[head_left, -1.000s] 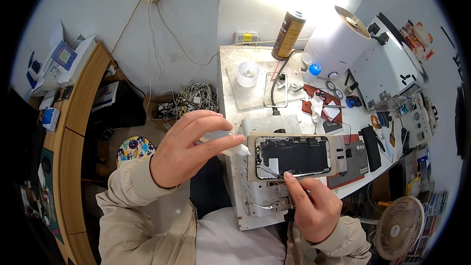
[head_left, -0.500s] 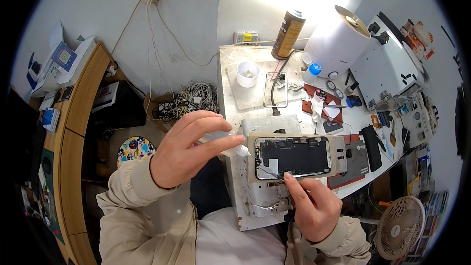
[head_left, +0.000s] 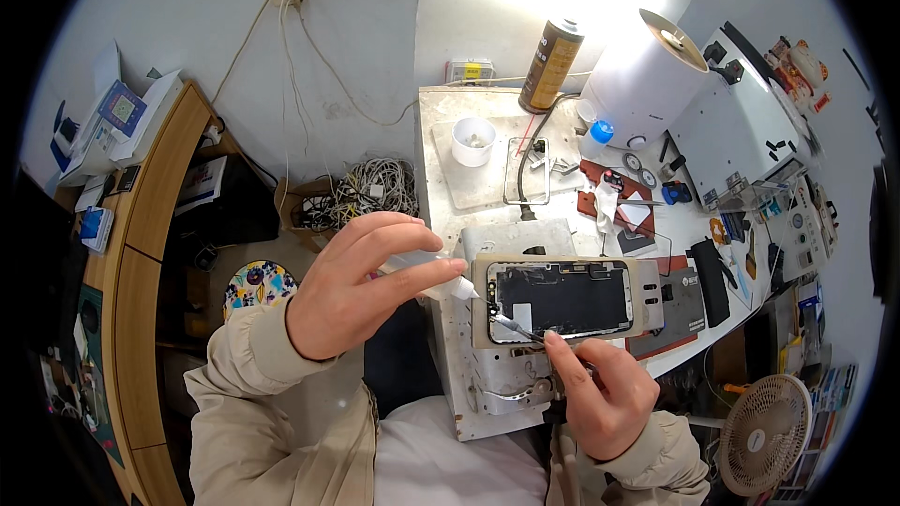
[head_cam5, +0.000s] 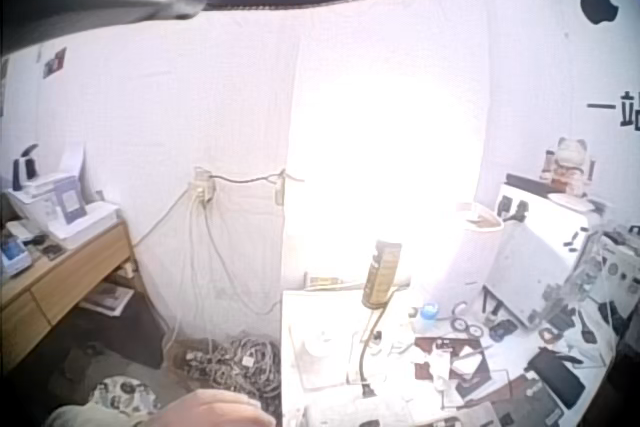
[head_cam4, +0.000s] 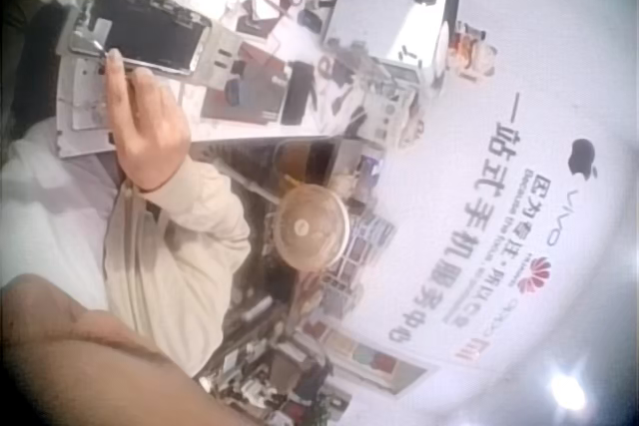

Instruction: The person is repairing a disassembled smartphone at a workbench. They use a small metal tool to scrape and clean the internal frame of the device, then apply a white adhesive from a tube along the edges of the screen assembly. The person repeatedly wipes the area with a cloth and continues to apply adhesive to different sections of the phone's interior.

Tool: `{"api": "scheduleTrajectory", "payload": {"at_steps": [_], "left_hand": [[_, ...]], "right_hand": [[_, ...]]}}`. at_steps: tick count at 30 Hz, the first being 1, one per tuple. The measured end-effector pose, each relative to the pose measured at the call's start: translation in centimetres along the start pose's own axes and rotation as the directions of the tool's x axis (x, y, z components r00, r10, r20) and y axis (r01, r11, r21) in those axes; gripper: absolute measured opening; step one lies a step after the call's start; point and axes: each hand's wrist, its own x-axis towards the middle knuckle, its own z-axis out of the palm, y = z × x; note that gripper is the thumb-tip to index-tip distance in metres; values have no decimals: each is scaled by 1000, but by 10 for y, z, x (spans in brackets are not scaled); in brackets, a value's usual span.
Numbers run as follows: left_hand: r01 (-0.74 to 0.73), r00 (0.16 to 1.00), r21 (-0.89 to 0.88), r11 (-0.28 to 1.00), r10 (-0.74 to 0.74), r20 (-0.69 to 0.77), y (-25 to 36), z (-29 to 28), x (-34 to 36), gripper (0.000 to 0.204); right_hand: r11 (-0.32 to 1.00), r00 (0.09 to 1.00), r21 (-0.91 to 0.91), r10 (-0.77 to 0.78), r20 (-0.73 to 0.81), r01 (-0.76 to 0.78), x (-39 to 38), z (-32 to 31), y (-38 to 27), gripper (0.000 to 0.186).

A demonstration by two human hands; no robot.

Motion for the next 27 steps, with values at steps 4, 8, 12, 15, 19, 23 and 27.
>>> {"api": "scheduleTrajectory", "payload": {"at_steps": [4,8,12,15,19,23,27], "left_hand": [[2,1000,-6,1000,-2,-3,0,0,0,58],[3,1000,-8,1000,-3,-3,0,1,0,58],[4,1000,-5,1000,-4,-3,0,1,0,59],[14,1000,-13,1000,-14,0,1,2,0,59],[31,1000,-15,999,-31,-4,1,3,-2,60],[21,1000,-9,1000,-21,-4,1,0,-1,59],[18,1000,-14,1000,-18,-12,0,0,-1,59]], "right_hand": [[998,999,55,40,5,-40,0,2,-1,55],[992,997,101,79,12,-80,1,3,-2,55],[989,995,109,97,17,-98,1,2,-3,55],[987,994,115,108,11,-108,0,3,-3,56],[987,994,115,107,29,-109,3,0,-4,55],[991,994,81,101,50,-104,6,-7,-5,54],[990,993,82,110,50,-114,7,-9,-4,54]]}}
